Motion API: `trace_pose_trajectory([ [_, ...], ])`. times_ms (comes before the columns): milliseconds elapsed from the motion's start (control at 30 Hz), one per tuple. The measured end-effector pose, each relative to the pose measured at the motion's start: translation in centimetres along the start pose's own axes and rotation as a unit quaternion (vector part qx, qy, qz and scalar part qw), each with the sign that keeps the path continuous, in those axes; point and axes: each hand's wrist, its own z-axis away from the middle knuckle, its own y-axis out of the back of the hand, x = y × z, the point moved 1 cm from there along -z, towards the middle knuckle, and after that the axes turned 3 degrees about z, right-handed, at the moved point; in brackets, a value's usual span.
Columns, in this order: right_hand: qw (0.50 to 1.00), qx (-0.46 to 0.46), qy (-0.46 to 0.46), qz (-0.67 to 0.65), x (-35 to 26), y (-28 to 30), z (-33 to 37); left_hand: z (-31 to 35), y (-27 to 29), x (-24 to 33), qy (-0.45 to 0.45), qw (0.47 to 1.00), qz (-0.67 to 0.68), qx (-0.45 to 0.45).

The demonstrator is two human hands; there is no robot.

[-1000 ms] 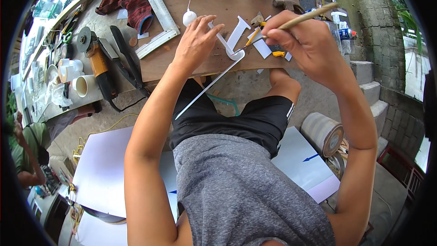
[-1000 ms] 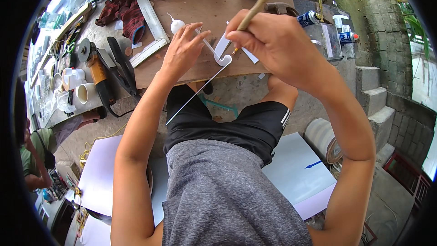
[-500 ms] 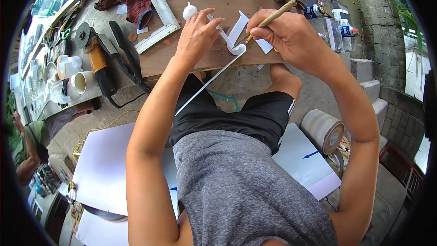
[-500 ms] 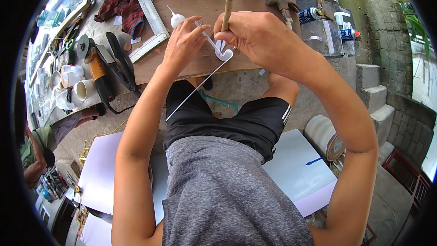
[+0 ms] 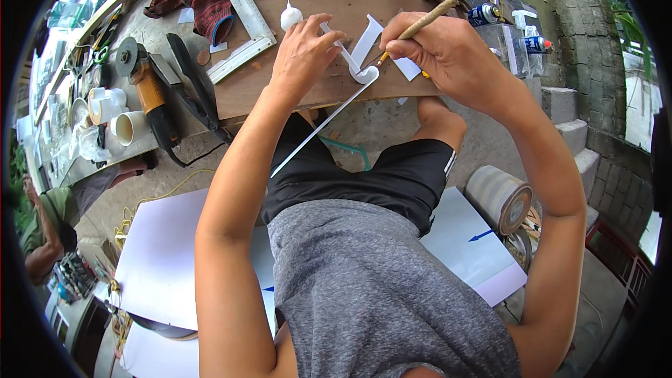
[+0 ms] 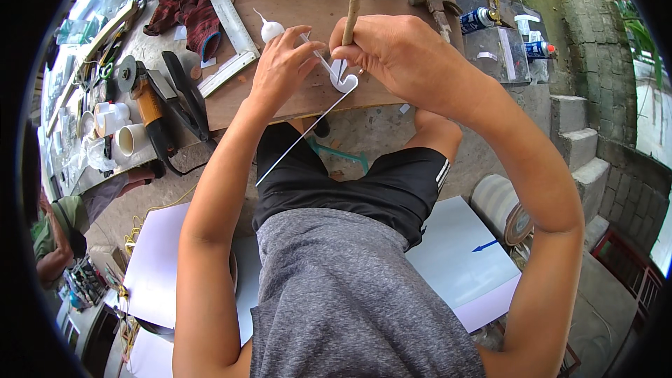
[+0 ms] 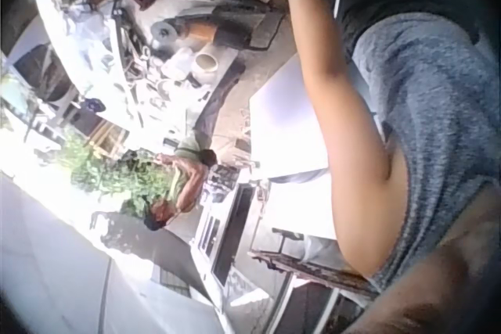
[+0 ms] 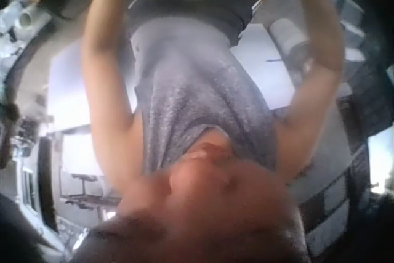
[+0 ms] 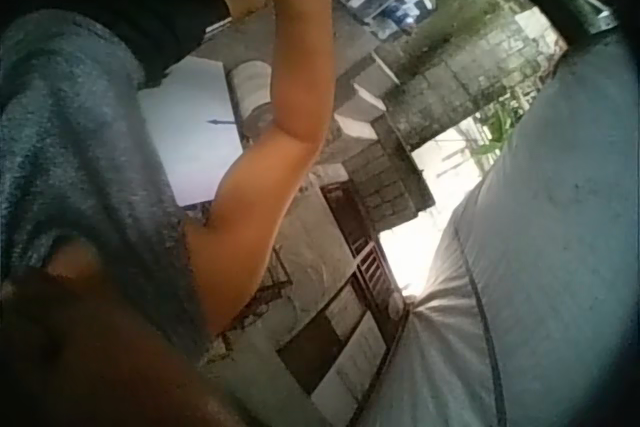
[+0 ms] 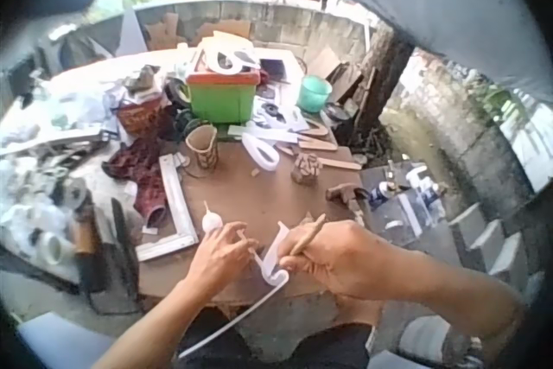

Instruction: Assembling 3D acrylic letters using adhesive and a wooden applicator stick.

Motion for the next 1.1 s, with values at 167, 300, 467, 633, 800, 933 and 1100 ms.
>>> trace_pose_trajectory([
  [167,1.0,-0.002,0.009,0.021,0.23,0.21,0.15,-0.12,0.0,0.11,-0.003,1.0,0.0,0.001],
  [300,1.0,0.003,0.017,0.024,0.22,0.29,0.06,-0.1,0.02,0.16,0.0,1.0,0.0,-0.001],
  [467,0.999,-0.005,0.016,0.033,0.27,0.33,-0.02,-0.15,0.11,0.2,-0.001,1.0,0.001,0.0],
  [633,0.999,-0.01,0.029,0.036,0.34,0.28,-0.03,-0.14,0.2,0.19,-0.002,1.0,0.004,0.0],
  [800,1.0,-0.015,0.017,0.014,0.13,0.31,-0.04,-0.21,0.15,0.07,-0.007,1.0,0.003,0.005],
  [933,1.0,-0.01,0.019,0.018,0.27,0.21,-0.01,-0.3,0.09,0.12,-0.004,1.0,0.003,0.003],
  [1100,0.999,-0.009,0.025,0.025,0.34,0.26,-0.09,-0.2,0.02,0.0,-0.003,1.0,-0.003,0.0],
])
